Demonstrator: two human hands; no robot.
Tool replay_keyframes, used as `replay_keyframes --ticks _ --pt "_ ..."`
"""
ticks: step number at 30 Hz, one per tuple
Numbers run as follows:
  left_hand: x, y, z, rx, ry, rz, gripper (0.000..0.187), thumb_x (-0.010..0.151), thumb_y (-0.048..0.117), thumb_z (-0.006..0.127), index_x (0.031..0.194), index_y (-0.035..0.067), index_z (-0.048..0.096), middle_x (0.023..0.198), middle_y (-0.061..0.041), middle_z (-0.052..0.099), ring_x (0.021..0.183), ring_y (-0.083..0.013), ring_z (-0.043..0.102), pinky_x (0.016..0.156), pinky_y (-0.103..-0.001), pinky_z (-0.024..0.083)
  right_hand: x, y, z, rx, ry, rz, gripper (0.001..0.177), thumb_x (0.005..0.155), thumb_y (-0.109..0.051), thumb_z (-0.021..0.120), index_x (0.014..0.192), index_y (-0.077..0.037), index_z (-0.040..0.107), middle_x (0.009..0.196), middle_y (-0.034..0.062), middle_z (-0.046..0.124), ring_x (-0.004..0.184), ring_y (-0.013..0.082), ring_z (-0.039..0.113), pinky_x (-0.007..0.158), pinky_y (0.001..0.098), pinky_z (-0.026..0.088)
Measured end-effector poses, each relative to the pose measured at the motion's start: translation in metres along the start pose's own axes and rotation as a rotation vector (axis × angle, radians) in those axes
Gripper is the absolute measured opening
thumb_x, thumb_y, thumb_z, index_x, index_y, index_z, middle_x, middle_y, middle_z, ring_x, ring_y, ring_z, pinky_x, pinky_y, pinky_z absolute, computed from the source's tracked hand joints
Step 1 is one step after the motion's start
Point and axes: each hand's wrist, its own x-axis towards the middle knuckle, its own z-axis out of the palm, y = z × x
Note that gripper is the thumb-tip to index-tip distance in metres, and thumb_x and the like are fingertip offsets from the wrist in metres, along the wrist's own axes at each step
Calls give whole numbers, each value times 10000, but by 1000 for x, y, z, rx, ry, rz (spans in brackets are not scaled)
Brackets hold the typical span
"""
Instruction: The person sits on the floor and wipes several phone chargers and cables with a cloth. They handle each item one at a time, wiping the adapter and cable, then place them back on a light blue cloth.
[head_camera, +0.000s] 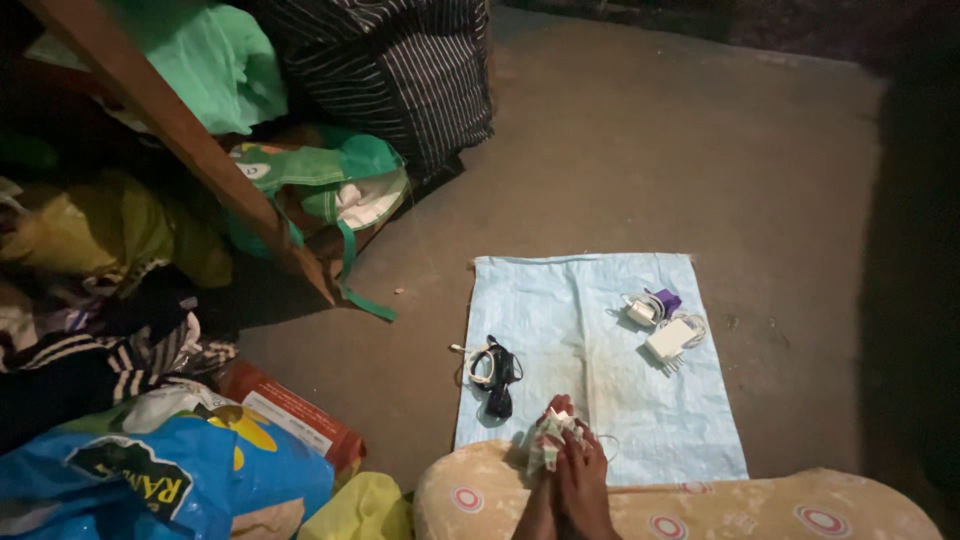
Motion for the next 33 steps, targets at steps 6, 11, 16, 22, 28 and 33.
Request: replay_keyframes --ticks 6,11,16,22,28,33 --pt "16 1 16 36 -33 -13 520 1025 489 492 1343 100 627 1120 -150 678 988 -311 639 837 -458 538 63 9 -16 -79 -173 307 599 956 -367 670 1476 -109 523 1389 247 557 1235 397 574 1012 470 476" --pt "42 10 36 54 -147 23 514 1032 474 479 1352 103 632 1131 -153 678 992 -313 632 831 -446 535 79 24 -28 421 -543 564 814 891 -317 799 1557 -120 374 1310 154 637 1082 229 603 880 381 515" --pt "48 6 35 66 -311 75 530 980 492 480 1320 139 680 1066 -187 712 902 -337 674 789 -460 578 57 37 -47 338 -571 780 912 811 -211 872 1564 -128 364 1073 112 761 711 236 594 623 394 466" --pt "41 -6 34 303 129 -119 544 982 560 553 1363 173 590 1219 -59 680 1084 -251 656 896 -432 549 55 55 -38 309 -313 674 600 918 -486 658 1286 -17 724 898 149 795 730 144 671 671 302 544" --pt "54 -7 35 316 85 0 562 988 540 510 1323 106 637 1200 -110 721 1083 -295 684 921 -459 557 69 68 -39 261 -346 1003 838 1106 -661 326 1172 102 665 781 318 638 610 351 603 573 470 466" --pt "74 1 31 260 -22 -14 523 1000 478 524 1364 113 611 1246 -84 700 1121 -262 670 952 -419 539 47 56 -22 731 -295 685 588 1004 -455 545 1354 8 640 1252 161 637 1108 261 565 927 368 397"
